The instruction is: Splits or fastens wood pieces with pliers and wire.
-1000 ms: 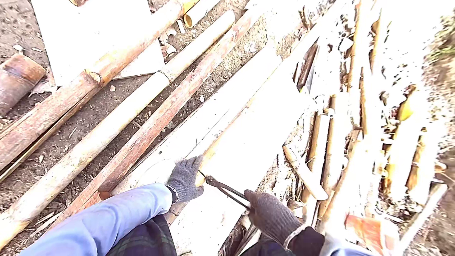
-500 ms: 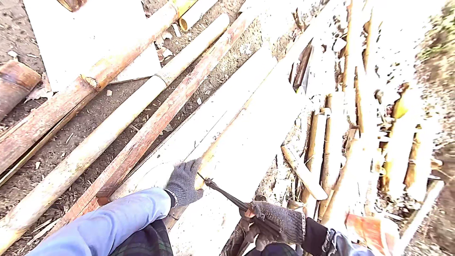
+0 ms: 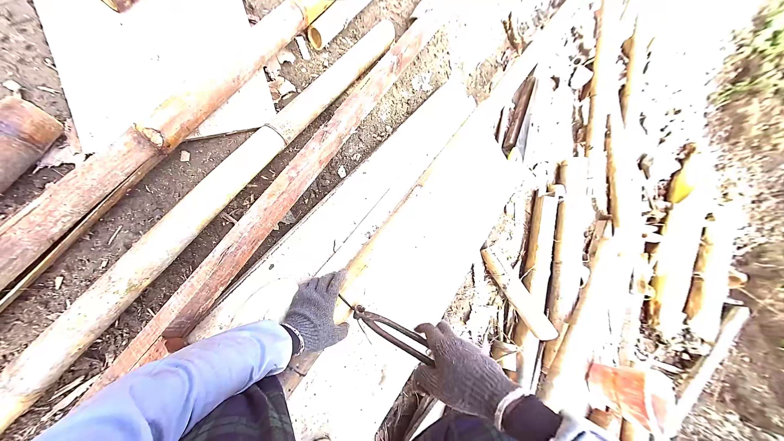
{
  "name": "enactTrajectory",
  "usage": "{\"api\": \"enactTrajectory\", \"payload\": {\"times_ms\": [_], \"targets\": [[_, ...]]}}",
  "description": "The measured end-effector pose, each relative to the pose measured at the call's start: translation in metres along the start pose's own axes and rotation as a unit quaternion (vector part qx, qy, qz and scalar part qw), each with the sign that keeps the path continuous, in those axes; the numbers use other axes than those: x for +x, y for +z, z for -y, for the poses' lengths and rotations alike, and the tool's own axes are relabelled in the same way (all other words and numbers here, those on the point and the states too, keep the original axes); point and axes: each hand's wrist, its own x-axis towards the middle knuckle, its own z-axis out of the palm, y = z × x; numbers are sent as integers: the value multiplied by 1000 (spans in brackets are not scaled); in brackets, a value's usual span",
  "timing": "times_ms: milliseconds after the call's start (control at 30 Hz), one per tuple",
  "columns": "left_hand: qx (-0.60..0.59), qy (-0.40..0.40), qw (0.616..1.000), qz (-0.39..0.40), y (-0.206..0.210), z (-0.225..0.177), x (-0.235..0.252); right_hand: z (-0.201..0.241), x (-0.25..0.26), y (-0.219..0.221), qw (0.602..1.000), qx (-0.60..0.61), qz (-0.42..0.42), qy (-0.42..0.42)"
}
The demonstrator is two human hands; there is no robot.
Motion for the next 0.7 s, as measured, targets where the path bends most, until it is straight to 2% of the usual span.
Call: {"api": "enactTrajectory", "payload": {"times_ms": [67,133,167,200,233,267,300,333,367,400,433,467,533,600,667,700], "targets": [[1,2,1000,-4,1,-1,0,-13,6,-4,979,158,127,-36],[0,4,1000,-4,1,-1,1,-19,9,-1,907,351,222,-61],[0,3,1000,-2,1,-1,1,-16,6,-1,881,400,246,-55],[1,2,1000,1,1,-1,1,-11,3,-1,885,395,242,-54],[3,0,1000,1,0,-1,1,-4,0,0,927,314,195,-63],[4,-1,1000,2,0,-1,1,4,-4,2,981,146,105,-76],[8,-3,1000,0,0,0,1,9,-7,8,996,-30,-1,-82],[6,-2,1000,0,1,-1,0,3,-5,20,979,-139,-111,-98],[5,-1,1000,2,2,-3,0,-8,-1,31,955,-186,-200,-116],[3,0,1000,0,0,-3,2,-16,5,34,939,-192,-253,-129],[3,-1,1000,-2,-1,-2,3,-16,8,33,944,-170,-255,-122],[-1,-4,1000,3,-1,-2,2,-12,4,31,967,-125,-202,-90],[-3,-3,1000,2,0,-1,0,-6,0,20,999,5,-38,-31],[-1,-2,1000,-4,1,-2,1,-13,8,18,987,132,85,-42],[1,1,1000,-10,2,-2,1,-15,13,21,963,228,122,-70],[2,2,1000,-12,2,-1,1,-10,10,20,968,214,103,-82]]}}
